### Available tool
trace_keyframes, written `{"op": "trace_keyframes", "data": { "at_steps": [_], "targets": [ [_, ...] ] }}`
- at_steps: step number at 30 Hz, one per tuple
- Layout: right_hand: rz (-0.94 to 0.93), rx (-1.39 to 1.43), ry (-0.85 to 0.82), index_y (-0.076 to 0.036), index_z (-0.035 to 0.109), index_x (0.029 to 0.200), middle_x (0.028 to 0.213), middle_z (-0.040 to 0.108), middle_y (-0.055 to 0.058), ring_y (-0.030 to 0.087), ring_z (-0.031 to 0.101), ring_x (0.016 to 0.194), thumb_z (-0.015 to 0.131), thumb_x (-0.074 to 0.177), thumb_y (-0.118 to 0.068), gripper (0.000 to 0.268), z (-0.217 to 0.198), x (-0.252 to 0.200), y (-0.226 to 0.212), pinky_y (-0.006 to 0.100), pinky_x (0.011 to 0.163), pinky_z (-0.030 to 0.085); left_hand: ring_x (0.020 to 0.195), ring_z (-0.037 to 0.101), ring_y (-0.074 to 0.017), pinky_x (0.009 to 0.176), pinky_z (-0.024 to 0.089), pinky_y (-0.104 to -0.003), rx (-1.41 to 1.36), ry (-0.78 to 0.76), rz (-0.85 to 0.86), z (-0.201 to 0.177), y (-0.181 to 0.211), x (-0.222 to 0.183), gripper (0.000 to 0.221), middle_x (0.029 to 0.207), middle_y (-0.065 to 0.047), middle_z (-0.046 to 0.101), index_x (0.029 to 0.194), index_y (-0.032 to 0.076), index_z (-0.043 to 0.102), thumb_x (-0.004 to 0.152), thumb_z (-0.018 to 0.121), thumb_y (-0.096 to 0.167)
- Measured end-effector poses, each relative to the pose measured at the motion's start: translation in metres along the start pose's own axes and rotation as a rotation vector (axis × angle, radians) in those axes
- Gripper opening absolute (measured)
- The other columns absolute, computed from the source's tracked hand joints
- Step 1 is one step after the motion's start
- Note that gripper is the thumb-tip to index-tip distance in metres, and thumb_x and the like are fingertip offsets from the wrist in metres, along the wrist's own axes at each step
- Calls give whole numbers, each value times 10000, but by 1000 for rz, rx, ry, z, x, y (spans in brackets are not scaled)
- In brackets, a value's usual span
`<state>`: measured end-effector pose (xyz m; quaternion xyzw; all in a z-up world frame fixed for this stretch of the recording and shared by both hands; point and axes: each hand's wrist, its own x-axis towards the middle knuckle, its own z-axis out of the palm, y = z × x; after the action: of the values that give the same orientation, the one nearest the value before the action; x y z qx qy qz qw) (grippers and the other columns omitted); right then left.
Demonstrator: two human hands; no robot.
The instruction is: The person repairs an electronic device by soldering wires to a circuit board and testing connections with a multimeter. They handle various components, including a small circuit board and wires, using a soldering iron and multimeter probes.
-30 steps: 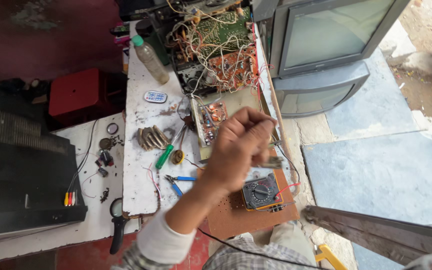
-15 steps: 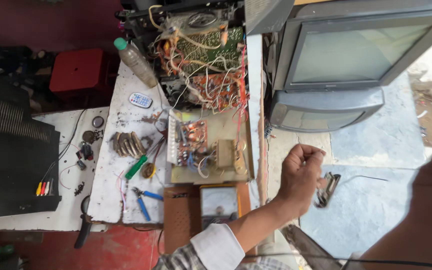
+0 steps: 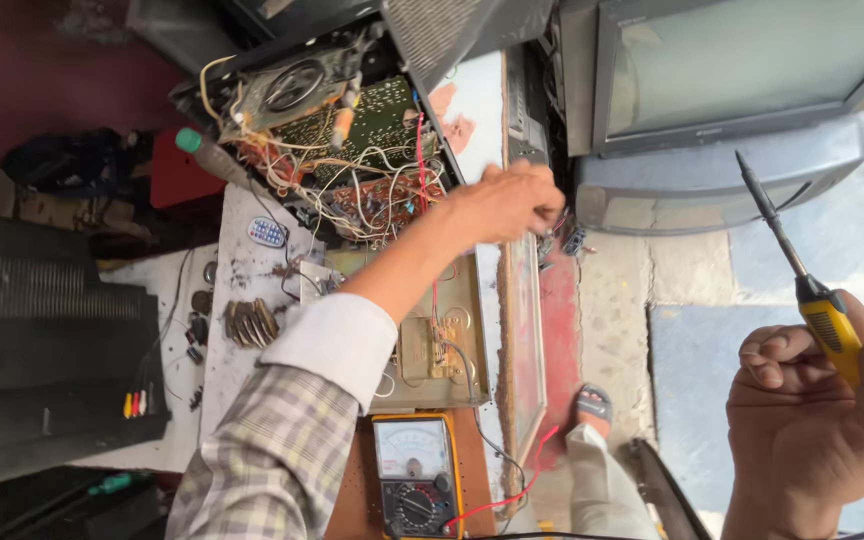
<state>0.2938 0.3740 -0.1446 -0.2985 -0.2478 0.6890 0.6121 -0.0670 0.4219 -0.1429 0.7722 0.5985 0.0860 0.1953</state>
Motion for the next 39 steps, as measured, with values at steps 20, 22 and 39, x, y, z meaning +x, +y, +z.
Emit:
{"op": "trace_keyframes", "data": {
  "at_steps": [20, 22, 39],
  "targets": [
    [232, 57, -41, 78, 530, 1291, 894, 639, 271, 300, 608, 820, 494, 1177, -277, 375, 9, -76, 68, 384, 799, 501, 862, 731, -341, 659, 575, -452, 324, -435, -207, -44, -22, -16, 192, 892, -147, 744, 730, 52, 734, 593, 709, -81],
    [231, 70, -63, 75, 525, 1284, 886, 639, 271, 325, 626, 866, 492, 1172, -252, 347, 13, -80, 71, 380, 787, 496, 866, 727, -349, 679, 573, -458, 305, -399, -194, -44, -23, -14, 187, 894, -153, 741, 766, 60, 743, 640, 689, -67],
    [232, 66, -9, 57, 538, 1375, 887, 638, 256, 302, 609, 853, 467, 1154, -235, 373, 13, -82, 72, 402, 807, 501, 827, 719, -305, 735, 566, -405, -27, -89, 114, -48, -43, 38, 99, 849, -142, 730, 836, 17, 711, 760, 650, -1]
  ]
}}
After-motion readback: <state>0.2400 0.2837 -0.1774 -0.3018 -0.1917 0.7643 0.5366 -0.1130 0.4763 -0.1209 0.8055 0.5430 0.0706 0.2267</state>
